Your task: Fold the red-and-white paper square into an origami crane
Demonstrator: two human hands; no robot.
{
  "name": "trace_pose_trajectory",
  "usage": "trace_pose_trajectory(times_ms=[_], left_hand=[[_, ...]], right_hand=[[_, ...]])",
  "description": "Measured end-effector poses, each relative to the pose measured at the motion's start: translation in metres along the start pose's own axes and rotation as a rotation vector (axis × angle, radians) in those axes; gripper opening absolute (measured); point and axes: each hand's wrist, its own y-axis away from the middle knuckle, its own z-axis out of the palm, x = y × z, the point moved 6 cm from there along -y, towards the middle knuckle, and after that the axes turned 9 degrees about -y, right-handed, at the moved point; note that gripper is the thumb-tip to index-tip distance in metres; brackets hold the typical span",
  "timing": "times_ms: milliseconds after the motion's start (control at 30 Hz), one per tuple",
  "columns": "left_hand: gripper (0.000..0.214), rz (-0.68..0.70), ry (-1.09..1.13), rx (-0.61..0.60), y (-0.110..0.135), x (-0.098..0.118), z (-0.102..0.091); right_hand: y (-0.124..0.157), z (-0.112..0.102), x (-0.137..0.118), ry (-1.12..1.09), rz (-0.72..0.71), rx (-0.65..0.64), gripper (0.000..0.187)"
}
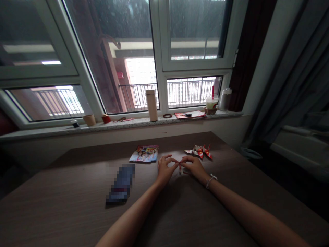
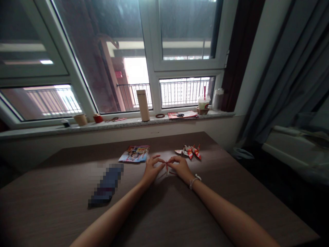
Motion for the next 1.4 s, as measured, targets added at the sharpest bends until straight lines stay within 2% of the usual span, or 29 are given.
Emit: trace_pose_trajectory(times_ms=[267, 733, 933, 1067, 1400], left_hand=[[0.016, 0.032, -0.028, -0.011, -0.0028, -0.0007, -0.0023], [0.013, 0.131, -0.045, -0.019, -0.0052, 0.0019, -0.0021], [0.014, 0.137, -0.045, -0.034, -0.0038, 0.0048, -0.0016], [0.014, 0.120, 0.001, -0.028, -0.0054, 0.0021, -0.0021], [0.014, 0.110, 0.061, -0.031, -0.0082, -0.0024, -0.0015]], right_hand=[[0.0007, -0.0004, -0.0023, -0.063, 0.040, -0.018, 0.026], [0.0011, 0.0021, -0.0052, -0.048, 0.078, -0.064, 0.028], [0.0003, 0.0016, -0.0018, -0.031, 0.063, -0.080, 0.025], [-0.0016, 0.0001, 0.0036, -0.051, 0.069, -0.118, 0.031], [-0.0046, -0.0002, -0.0045, 0.044, -0.158, -0.200, 0.019]])
